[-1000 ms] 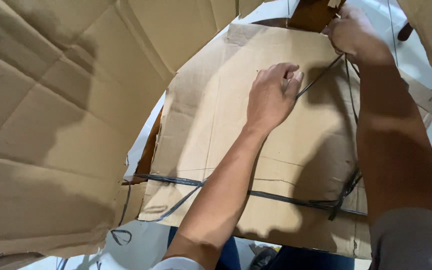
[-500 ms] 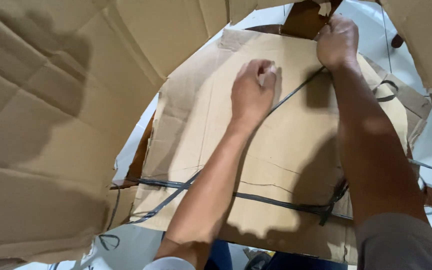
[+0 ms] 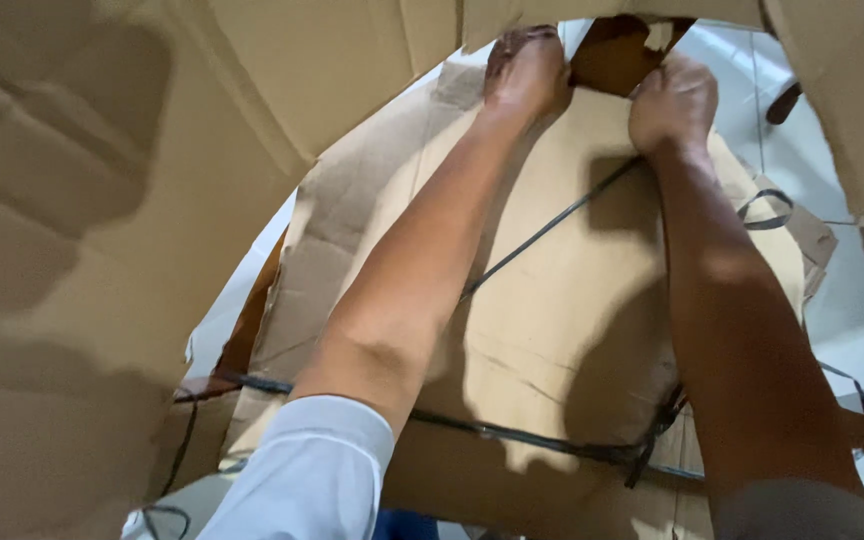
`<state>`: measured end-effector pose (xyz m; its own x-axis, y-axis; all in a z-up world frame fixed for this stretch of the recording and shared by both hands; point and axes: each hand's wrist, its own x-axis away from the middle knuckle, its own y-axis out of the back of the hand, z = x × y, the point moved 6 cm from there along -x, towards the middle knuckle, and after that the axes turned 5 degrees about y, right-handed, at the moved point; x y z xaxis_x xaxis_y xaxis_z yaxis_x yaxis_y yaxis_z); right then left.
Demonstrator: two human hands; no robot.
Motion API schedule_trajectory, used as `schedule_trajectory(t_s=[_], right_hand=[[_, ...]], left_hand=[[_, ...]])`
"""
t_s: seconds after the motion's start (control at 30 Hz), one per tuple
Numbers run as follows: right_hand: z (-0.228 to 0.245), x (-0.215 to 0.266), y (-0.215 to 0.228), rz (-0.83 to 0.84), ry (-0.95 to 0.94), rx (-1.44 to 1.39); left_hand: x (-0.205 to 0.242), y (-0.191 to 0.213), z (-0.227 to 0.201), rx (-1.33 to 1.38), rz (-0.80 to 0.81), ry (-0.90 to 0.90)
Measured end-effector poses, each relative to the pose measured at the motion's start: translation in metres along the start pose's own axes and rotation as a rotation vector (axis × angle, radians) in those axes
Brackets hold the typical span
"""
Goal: Wrap a wooden chair in cardboard and secure it with plastic straps.
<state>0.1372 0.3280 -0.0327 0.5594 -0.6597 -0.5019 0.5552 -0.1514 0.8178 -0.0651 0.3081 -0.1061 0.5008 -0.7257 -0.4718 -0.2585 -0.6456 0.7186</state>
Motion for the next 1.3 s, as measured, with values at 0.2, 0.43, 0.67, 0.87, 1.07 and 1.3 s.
schedule_trajectory(t_s=[0.2, 0.43, 0.67, 0.87, 1.07, 1.3], right_hand=[[0.012, 0.001, 0.005, -0.011, 0.035, -0.083], [0.018, 0.002, 0.011, 0.006, 0.003, -0.1], [0.015, 0.002, 0.02, -0.05, -0.184, -0.263], [0.013, 0.008, 0.015, -0.068, -0.296, 0.065], [0.003, 0.016, 0.03, 0.19, -0.495, -0.162], [0.022, 0.033, 0.042, 0.452, -0.677, -0.658]], left_hand=[[0.001, -0.032, -0.013, -1.084, 0.156, -0.585], [0.025, 0.112, -0.012, 0.288, 0.555, 0.294], [0.063, 0.169, -0.02, 0.847, 0.449, 0.598], [0.075, 0.166, -0.022, 0.881, 0.12, 0.278], [0.08, 0.176, -0.009, 0.984, -0.018, 0.493], [0.081, 0.171, -0.008, 1.136, -0.074, 0.482]])
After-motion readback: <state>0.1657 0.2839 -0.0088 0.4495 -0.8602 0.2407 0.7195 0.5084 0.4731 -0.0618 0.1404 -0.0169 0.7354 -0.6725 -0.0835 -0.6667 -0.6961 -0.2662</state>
